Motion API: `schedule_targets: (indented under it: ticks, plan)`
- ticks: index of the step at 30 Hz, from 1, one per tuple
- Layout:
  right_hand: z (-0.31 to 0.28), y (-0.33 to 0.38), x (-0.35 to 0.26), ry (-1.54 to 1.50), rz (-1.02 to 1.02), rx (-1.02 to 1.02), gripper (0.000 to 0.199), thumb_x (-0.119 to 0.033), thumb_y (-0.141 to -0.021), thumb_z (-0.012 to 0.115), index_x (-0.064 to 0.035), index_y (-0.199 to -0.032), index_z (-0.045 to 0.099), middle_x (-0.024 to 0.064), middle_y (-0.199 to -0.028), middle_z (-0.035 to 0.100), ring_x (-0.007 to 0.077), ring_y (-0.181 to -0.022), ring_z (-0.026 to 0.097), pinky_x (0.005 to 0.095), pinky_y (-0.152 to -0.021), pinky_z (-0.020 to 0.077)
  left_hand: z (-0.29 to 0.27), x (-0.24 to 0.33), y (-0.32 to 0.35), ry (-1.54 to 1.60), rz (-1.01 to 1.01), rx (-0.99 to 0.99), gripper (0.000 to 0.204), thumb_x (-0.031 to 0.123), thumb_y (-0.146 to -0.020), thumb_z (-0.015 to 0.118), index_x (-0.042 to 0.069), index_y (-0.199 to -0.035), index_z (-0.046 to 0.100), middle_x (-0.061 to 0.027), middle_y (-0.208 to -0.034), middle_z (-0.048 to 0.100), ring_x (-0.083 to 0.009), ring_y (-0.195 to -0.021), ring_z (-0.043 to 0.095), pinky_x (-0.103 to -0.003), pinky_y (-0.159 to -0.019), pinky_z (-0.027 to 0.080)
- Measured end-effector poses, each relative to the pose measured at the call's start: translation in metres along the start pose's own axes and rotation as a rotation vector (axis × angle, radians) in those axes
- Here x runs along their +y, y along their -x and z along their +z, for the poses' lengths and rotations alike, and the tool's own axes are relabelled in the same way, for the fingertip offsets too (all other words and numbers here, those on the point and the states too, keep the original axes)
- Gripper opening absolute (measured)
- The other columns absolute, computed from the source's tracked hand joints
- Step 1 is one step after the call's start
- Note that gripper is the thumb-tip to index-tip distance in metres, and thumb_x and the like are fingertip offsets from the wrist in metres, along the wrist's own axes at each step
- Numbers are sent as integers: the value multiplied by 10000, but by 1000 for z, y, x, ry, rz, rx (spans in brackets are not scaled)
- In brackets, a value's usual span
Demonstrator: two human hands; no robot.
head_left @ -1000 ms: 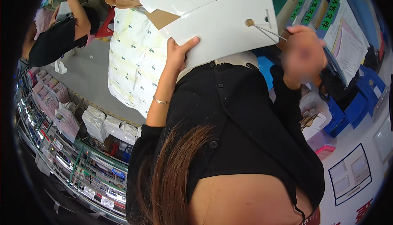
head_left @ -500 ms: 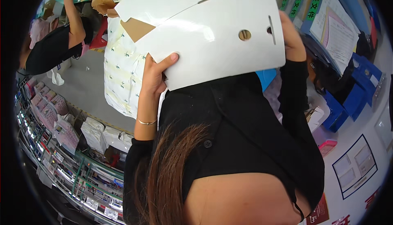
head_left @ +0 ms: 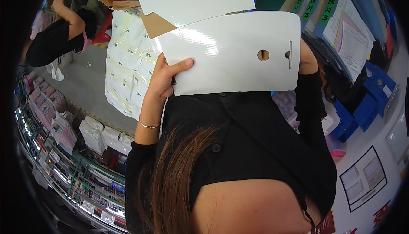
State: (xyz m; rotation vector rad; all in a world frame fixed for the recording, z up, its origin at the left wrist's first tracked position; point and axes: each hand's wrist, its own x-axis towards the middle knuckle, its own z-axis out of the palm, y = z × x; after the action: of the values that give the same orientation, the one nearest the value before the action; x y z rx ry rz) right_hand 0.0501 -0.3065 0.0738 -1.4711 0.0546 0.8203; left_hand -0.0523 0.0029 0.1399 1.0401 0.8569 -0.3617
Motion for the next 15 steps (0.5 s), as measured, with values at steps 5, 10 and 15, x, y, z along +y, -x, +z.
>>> schedule_targets:
  ticks: [5,10,15]
  plan:
    - [2,-5,-2,106,-45,81,599,-100,-527,748,60,-1064,534,146,-887,607,230,-731,566,317,-634,485,-1,-2,-4,-4,-6,-40,445,0,-672,703,-104,-1034,467,-227,-833,602,-277,-654,624,-309,-566,533]
    - [25,-15,-38,223,-96,164,390,-52,-609,671,64,-968,573,98,-845,606,175,-705,535,303,-612,469,-13,-9,-5,42,5,-26,441,10,-683,691,-95,-1047,467,-217,-859,602,-263,-666,622,-306,-596,529]
    - [35,-65,9,505,-235,84,234,-123,-747,563,12,-935,596,64,-828,611,173,-726,547,293,-625,441,-30,-3,-6,60,69,156,448,30,-711,655,-61,-1108,469,-187,-957,596,-239,-774,610,-289,-698,507]
